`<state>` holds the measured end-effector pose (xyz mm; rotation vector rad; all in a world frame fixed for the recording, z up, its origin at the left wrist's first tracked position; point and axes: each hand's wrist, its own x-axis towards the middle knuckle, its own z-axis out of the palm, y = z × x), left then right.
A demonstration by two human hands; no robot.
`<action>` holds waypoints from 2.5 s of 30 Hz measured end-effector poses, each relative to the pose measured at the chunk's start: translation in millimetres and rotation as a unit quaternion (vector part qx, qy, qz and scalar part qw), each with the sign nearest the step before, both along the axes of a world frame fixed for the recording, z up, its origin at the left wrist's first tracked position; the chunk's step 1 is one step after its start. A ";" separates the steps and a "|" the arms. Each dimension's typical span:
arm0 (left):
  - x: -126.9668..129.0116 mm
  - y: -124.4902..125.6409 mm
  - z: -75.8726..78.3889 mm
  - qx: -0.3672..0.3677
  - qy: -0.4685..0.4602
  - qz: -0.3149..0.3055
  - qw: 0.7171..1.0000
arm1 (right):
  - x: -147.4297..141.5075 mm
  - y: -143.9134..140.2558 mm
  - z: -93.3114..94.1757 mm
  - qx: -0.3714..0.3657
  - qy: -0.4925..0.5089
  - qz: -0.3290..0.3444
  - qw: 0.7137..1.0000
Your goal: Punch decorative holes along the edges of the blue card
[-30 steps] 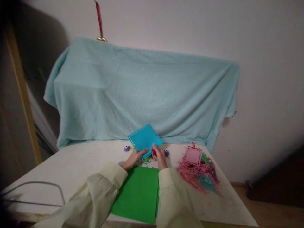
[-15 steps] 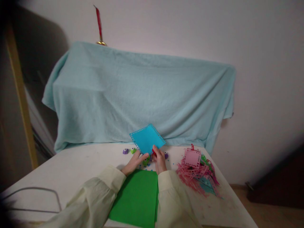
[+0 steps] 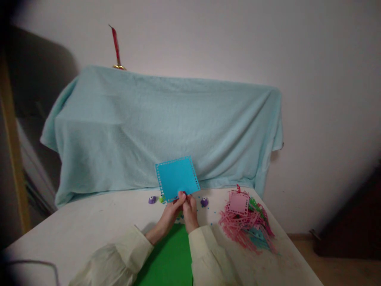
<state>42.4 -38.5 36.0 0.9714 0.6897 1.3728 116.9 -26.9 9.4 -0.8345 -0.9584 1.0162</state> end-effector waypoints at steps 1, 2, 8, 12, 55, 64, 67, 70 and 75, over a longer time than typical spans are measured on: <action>1.4 -1.0 -0.9 -0.006 -0.022 -0.006 1.000 | 0.4 -0.1 -0.5 0.003 -0.010 -0.001 1.000; 2.8 -1.6 -2.2 -0.007 -0.039 -0.013 0.999 | 0.6 -0.1 -0.6 0.006 -0.019 -0.002 1.000; 7.0 1.5 -12.0 -0.010 -0.085 -0.035 0.996 | -1.1 -0.3 3.1 0.018 -0.058 -0.010 0.998; 2.5 6.7 -12.9 0.013 -0.025 -0.010 1.000 | -2.9 0.2 5.3 0.009 -0.061 -0.002 0.998; -10.8 12.3 -20.3 0.096 0.192 0.141 0.966 | -2.1 -9.0 24.9 -0.052 -0.047 0.049 0.996; -10.7 13.9 -22.2 0.107 0.170 0.140 0.970 | -0.2 -4.7 17.0 -0.049 -0.037 0.024 0.998; -12.4 14.6 -21.5 0.085 0.160 0.147 0.973 | 0.5 -5.1 17.7 -0.049 -0.045 0.046 0.997; -14.1 16.3 -21.2 0.028 0.150 0.149 0.977 | 0.5 -4.2 17.4 -0.059 -0.049 0.071 0.994; -13.5 19.1 -21.7 -0.029 0.117 0.147 0.982 | 1.2 -1.0 13.0 -0.058 -0.057 0.119 0.990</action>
